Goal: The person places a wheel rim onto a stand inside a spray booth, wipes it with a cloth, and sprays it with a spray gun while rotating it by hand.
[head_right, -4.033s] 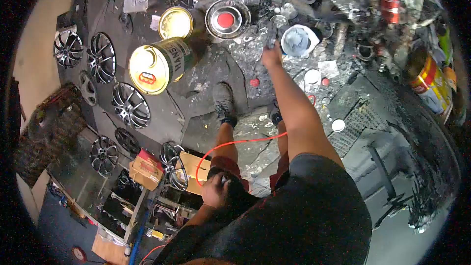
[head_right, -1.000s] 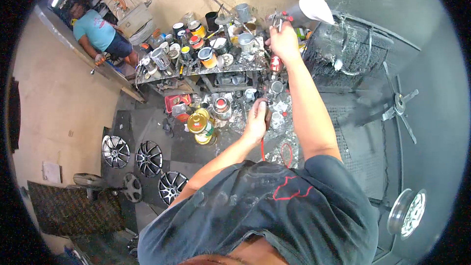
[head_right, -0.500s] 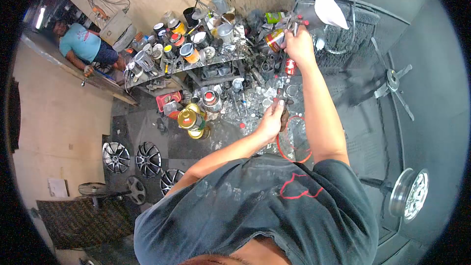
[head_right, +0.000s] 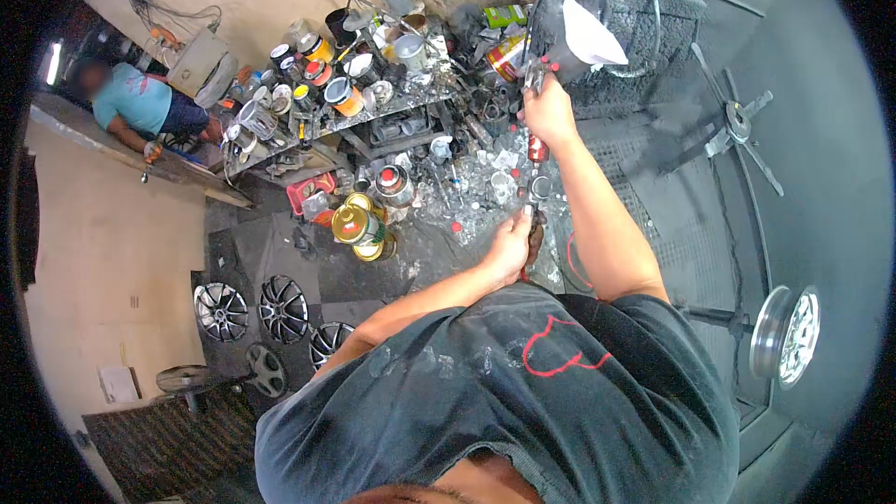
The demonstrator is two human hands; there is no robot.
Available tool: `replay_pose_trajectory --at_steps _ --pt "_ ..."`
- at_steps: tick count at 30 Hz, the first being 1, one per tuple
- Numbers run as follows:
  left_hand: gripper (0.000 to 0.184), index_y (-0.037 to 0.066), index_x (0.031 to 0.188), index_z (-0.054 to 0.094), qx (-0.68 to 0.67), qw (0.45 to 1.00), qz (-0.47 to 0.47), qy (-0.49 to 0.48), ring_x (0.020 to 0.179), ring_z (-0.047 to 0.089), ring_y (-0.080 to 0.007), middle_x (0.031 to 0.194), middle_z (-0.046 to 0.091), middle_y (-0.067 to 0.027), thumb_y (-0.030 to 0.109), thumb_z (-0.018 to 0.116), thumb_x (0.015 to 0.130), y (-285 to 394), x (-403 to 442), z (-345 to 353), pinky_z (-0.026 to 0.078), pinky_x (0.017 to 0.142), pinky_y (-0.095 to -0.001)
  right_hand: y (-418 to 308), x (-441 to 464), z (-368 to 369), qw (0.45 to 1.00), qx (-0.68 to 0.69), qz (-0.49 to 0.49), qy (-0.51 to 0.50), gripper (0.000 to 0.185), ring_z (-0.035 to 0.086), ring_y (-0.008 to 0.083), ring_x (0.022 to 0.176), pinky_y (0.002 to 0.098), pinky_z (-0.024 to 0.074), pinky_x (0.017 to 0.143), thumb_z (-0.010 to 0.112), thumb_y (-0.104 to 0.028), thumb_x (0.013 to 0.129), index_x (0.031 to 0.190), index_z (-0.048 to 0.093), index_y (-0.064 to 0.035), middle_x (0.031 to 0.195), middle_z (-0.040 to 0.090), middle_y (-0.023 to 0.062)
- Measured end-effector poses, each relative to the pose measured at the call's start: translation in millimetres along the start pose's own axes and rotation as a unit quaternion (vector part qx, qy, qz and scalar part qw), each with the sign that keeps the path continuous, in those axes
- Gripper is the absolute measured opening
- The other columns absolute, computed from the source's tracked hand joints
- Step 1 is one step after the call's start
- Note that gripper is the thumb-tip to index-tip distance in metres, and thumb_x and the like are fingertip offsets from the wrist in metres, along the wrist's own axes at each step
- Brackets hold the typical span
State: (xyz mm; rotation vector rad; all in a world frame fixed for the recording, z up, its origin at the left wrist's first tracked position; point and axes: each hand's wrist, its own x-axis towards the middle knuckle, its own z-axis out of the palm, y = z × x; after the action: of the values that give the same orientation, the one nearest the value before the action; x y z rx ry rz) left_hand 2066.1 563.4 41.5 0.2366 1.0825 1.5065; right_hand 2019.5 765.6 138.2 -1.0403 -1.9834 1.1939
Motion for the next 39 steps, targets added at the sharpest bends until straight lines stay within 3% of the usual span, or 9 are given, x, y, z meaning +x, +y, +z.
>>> replay_pose_trajectory --at_steps 7,10,13,16,20,25,27,34,39 --pt "0.041 0.013 0.089 0.055 0.008 1.000 0.002 0.011 0.046 0.036 -0.0082 0.061 0.045 0.0035 0.047 0.039 0.105 -15 -5 -2 0.026 0.040 -0.0258 -4 -23 8 1.000 -0.015 0.013 -0.001 0.029 0.072 0.0271 0.067 0.0421 0.0569 0.068 0.053 -0.009 0.093 0.121 0.055 -0.0047 0.089 0.070 0.0210" --pt "0.041 0.011 0.089 0.055 0.048 0.994 -0.020 -0.100 0.048 0.041 -0.0104 0.065 0.050 0.0015 0.046 0.039 0.105 -8 1 -14 0.035 0.045 -0.0264 32 -9 7 0.995 -0.067 -0.053 0.042 0.036 0.071 0.0400 0.076 0.0462 0.0553 0.070 0.053 -0.009 0.090 0.124 0.049 -0.0005 0.089 0.068 0.0275" --pt "0.044 0.005 0.120 0.056 0.291 0.931 -0.031 -0.217 0.087 0.062 -0.0152 0.105 0.065 -0.0079 0.044 0.043 0.104 8 32 -34 0.052 0.077 -0.0318 48 -20 -30 0.994 -0.102 0.003 0.033 0.032 0.069 0.0315 0.067 0.0435 0.0539 0.065 0.049 -0.009 0.093 0.122 0.045 0.0045 0.085 0.067 0.0242" --pt "0.062 0.007 0.149 0.029 0.360 0.896 0.022 -0.259 0.117 0.055 -0.0250 0.134 0.055 -0.0161 0.042 0.050 0.102 30 17 -48 0.044 0.100 -0.0395 67 -36 -73 0.985 -0.151 -0.018 0.081 0.028 0.070 0.0313 0.069 0.0441 0.0533 0.064 0.052 -0.012 0.094 0.119 0.049 0.0017 0.085 0.066 0.0217" --pt "0.072 0.000 0.152 0.022 0.339 0.865 -0.112 -0.351 0.143 0.031 -0.0275 0.152 0.036 -0.0204 0.040 0.053 0.101 -37 5 -140 0.029 0.115 -0.0361 106 -28 -136 0.951 -0.253 -0.036 0.176 0.019 0.067 0.0301 0.068 0.0456 0.0514 0.065 0.054 -0.012 0.095 0.110 0.054 -0.0010 0.084 0.066 0.0189" --pt "0.064 0.000 0.146 0.034 0.510 0.814 -0.203 -0.189 0.137 0.036 -0.0261 0.148 0.039 -0.0165 0.042 0.051 0.101 -76 -51 -228 0.030 0.113 -0.0353 90 -45 -185 0.951 -0.230 -0.039 0.202 0.018 0.065 0.0355 0.074 0.0451 0.0491 0.068 0.055 -0.013 0.093 0.102 0.051 0.0021 0.086 0.063 0.0230" --pt "0.062 0.000 0.144 0.036 0.515 0.818 -0.209 -0.145 0.135 0.038 -0.0261 0.146 0.040 -0.0164 0.041 0.051 0.100 -87 -60 -244 0.031 0.111 -0.0354 82 -51 -192 0.961 -0.203 -0.009 0.187 0.023 0.059 0.0509 0.093 0.0538 0.0455 0.079 0.057 -0.014 0.092 0.099 0.050 0.0063 0.093 0.061 0.0334" --pt "0.055 0.000 0.138 0.042 0.531 0.818 -0.216 -0.053 0.126 0.043 -0.0259 0.137 0.046 -0.0159 0.038 0.051 0.099 -117 -82 -254 0.034 0.105 -0.0361 67 -52 -211 0.992 -0.036 0.046 0.112 0.022 0.061 0.0494 0.092 0.0536 0.0464 0.079 0.057 -0.013 0.092 0.100 0.051 0.0064 0.094 0.062 0.0329" --pt "0.050 0.001 0.133 0.047 0.538 0.812 -0.224 -0.036 0.120 0.047 -0.0257 0.131 0.050 -0.0155 0.036 0.051 0.098 -134 -89 -241 0.037 0.101 -0.0366 119 -20 -211 0.968 -0.185 -0.056 0.160 0.021 0.061 0.0495 0.090 0.0538 0.0481 0.077 0.058 -0.013 0.091 0.097 0.051 0.0056 0.093 0.063 0.0311"
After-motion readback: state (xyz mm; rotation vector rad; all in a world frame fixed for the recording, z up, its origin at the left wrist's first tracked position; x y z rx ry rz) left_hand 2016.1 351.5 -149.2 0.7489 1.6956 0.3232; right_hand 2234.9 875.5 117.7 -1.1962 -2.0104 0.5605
